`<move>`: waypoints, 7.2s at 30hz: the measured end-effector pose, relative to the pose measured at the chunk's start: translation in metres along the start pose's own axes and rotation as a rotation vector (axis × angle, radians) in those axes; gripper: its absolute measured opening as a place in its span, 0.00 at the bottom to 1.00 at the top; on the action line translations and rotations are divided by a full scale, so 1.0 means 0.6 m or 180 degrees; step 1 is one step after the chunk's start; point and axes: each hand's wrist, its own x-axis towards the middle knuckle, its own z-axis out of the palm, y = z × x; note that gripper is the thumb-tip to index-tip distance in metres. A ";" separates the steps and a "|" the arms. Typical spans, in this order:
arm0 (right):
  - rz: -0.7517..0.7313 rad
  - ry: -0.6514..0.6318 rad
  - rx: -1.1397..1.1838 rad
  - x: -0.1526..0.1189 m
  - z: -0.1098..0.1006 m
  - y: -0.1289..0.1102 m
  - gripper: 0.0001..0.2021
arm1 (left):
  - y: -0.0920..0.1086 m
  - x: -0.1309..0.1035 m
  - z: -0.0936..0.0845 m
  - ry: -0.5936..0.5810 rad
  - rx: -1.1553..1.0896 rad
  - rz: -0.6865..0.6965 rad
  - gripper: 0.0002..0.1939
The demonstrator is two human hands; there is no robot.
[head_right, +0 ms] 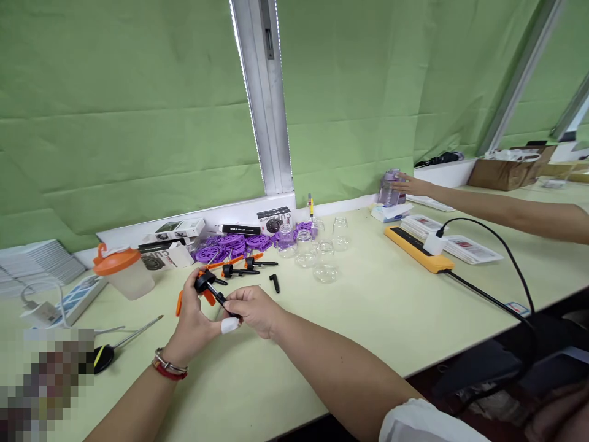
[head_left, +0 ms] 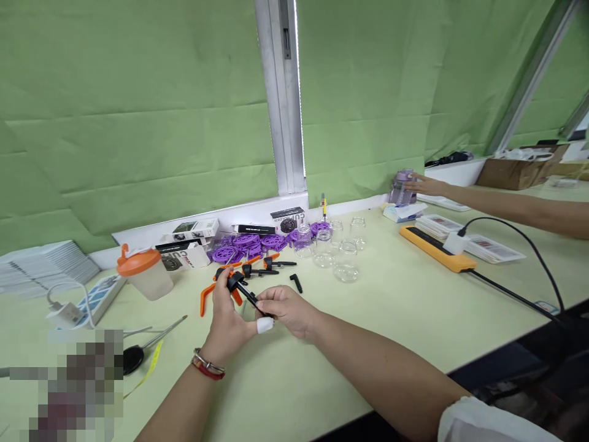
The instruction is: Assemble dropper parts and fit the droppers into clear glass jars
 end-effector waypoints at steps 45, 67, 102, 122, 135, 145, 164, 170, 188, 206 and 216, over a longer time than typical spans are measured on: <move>-0.0103 0.0915 -0.2600 0.028 -0.085 -0.012 0.09 | 0.015 -0.002 -0.015 -0.0809 -0.0118 -0.0480 0.50; -0.0196 0.0988 -0.5551 0.078 -0.118 0.015 0.11 | 0.025 -0.001 -0.047 -0.2125 -0.2890 -0.2739 0.21; -0.0736 0.0873 -0.3056 0.047 -0.074 -0.011 0.06 | 0.008 0.016 -0.041 -0.2687 -0.2626 -0.2811 0.23; -0.0787 -0.0520 -0.2022 0.013 -0.024 -0.011 0.01 | -0.009 0.016 -0.026 -0.2722 -0.2831 -0.2817 0.25; -0.1143 -0.0671 -0.2362 0.014 -0.021 -0.015 0.02 | -0.008 0.015 -0.025 -0.2733 -0.2720 -0.2855 0.22; -0.0676 -0.0675 -0.1438 0.017 -0.025 0.001 0.03 | 0.004 0.016 -0.027 -0.2674 -0.2743 -0.2849 0.20; -0.0747 -0.0608 -0.1314 0.019 -0.026 0.007 0.05 | 0.003 0.016 -0.028 -0.2679 -0.2761 -0.2821 0.20; -0.0575 -0.0604 -0.1194 0.020 -0.026 0.008 0.08 | 0.003 0.015 -0.028 -0.2684 -0.2787 -0.2787 0.18; -0.0491 -0.0636 -0.1181 0.025 -0.030 0.017 0.16 | 0.006 0.015 -0.030 -0.2648 -0.2702 -0.2909 0.20; -0.0466 -0.0761 -0.0982 0.027 -0.036 0.026 0.22 | 0.005 0.016 -0.033 -0.2675 -0.2698 -0.2923 0.21; -0.0443 -0.0698 -0.1083 0.022 -0.029 0.019 0.21 | -0.001 0.015 -0.032 -0.2696 -0.2795 -0.2839 0.21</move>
